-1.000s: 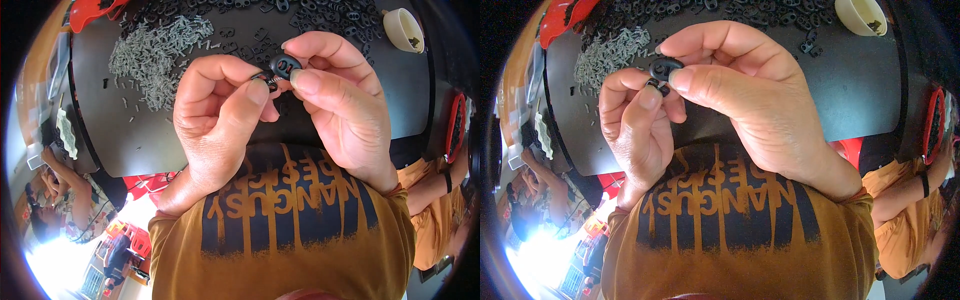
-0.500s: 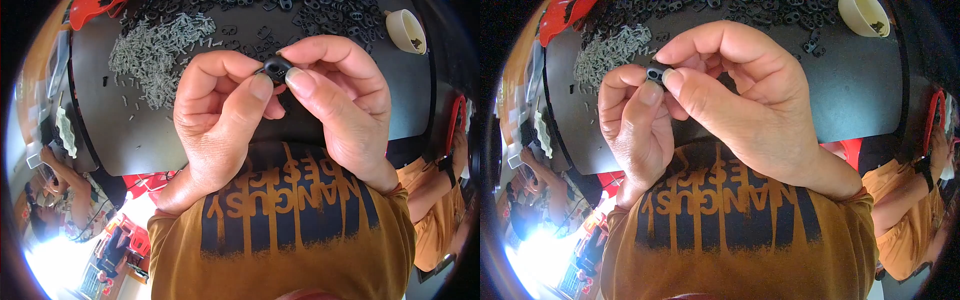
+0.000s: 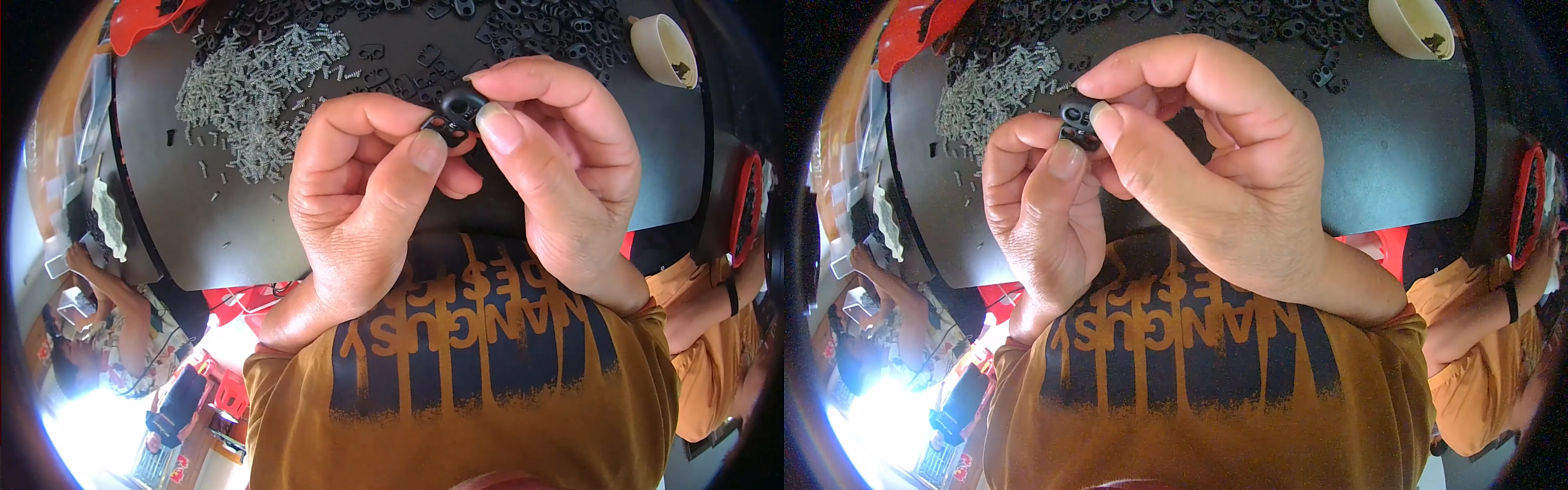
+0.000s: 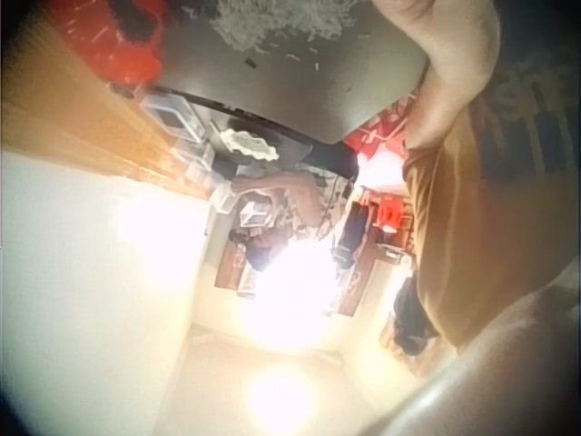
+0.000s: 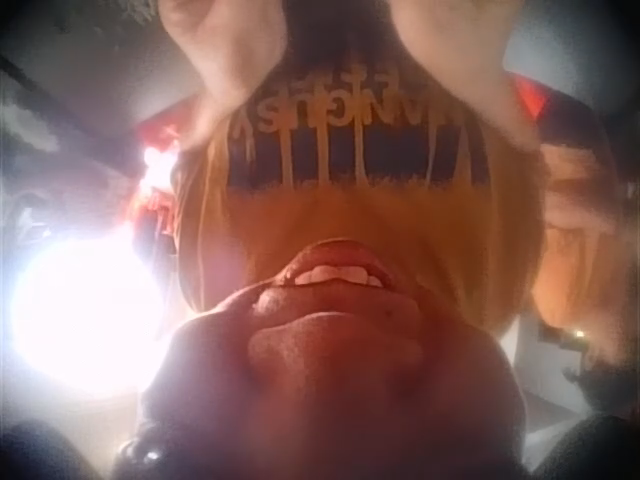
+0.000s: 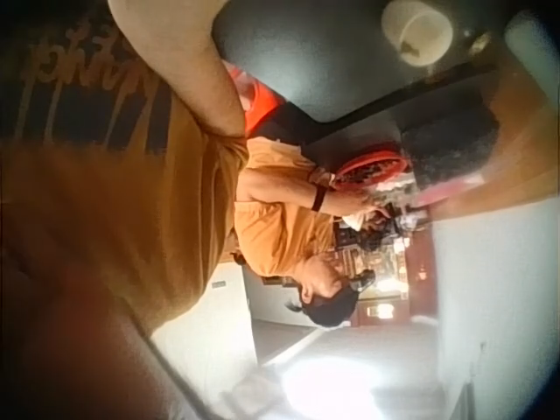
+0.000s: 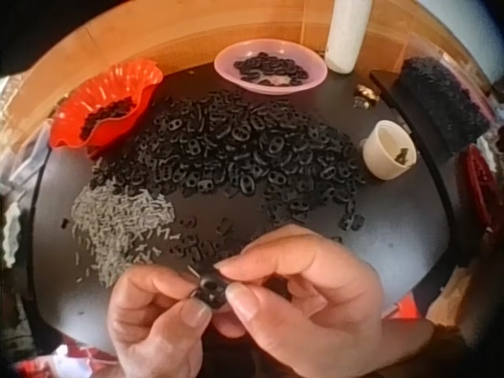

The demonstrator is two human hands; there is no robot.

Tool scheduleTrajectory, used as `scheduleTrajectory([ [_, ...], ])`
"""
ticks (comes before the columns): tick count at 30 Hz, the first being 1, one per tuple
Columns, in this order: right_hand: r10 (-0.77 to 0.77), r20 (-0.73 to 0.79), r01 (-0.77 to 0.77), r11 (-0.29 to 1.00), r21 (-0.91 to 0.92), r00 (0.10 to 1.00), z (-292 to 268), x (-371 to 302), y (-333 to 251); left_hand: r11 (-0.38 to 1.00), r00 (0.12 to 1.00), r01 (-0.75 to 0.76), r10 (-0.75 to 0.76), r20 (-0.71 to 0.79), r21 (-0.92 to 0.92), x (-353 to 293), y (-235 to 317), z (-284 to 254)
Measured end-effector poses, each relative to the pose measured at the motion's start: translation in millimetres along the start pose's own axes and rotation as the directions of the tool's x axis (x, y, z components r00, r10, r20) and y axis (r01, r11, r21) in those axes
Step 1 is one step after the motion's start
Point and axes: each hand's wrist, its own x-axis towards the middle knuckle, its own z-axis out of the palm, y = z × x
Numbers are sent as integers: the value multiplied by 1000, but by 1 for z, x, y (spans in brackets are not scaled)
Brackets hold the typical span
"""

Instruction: The person assembles plastic cord locks by inserting springs and inner pieces into the outer housings by hand and with a thin stick.

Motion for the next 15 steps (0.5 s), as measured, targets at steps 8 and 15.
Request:
scheduleTrajectory([
  [8,-113,79,131,952,-278,990,-7,-1,3,998,999,29,-27,33,-64,-2,-2,1],
  [15,-115,61,125,972,-198,991,-4,-1,3,990,996,-82,76,48,116,-4,-1,2],
])
